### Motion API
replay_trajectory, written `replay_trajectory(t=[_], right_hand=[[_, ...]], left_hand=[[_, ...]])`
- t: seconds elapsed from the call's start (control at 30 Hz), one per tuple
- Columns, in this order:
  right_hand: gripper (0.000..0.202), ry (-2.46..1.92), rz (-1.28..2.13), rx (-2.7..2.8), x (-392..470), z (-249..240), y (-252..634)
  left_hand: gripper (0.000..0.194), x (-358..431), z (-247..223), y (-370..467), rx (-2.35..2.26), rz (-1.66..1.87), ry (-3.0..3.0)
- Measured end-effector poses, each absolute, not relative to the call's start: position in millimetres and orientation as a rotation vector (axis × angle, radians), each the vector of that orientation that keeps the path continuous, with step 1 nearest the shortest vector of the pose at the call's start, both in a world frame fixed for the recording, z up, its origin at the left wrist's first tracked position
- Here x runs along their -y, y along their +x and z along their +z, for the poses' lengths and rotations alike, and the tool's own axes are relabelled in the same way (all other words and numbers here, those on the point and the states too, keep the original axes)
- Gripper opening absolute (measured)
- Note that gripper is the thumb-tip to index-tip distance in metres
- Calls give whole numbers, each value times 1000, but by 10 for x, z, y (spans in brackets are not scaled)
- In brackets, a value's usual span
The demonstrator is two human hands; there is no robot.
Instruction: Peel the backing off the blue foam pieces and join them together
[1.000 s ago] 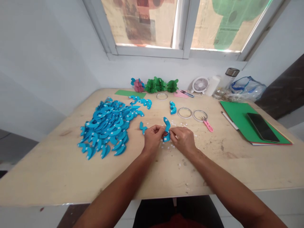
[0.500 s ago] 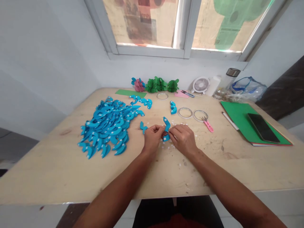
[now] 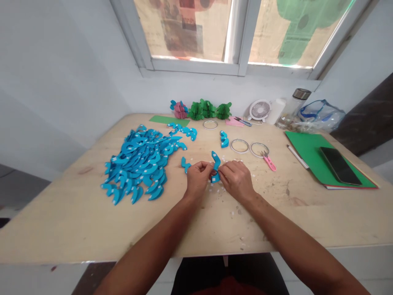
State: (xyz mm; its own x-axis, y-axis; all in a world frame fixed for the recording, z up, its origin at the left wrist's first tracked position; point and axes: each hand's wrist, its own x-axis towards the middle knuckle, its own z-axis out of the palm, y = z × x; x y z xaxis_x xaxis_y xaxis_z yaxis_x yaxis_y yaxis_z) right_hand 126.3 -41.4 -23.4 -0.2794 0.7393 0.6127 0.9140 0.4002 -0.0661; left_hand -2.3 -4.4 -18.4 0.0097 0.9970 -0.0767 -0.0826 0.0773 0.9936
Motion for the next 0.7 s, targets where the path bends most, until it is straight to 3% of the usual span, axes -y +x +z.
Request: replay_trajectory(t=[0.3, 0.7], right_hand=[[19, -1432, -327, 1996, 397, -277, 1239], [8, -1521, 587, 1491, 337, -359, 1285]], left_hand=[[14, 78, -124, -14, -1205, 1169, 1132], [16, 77, -131, -15, -1215, 1134, 1145]])
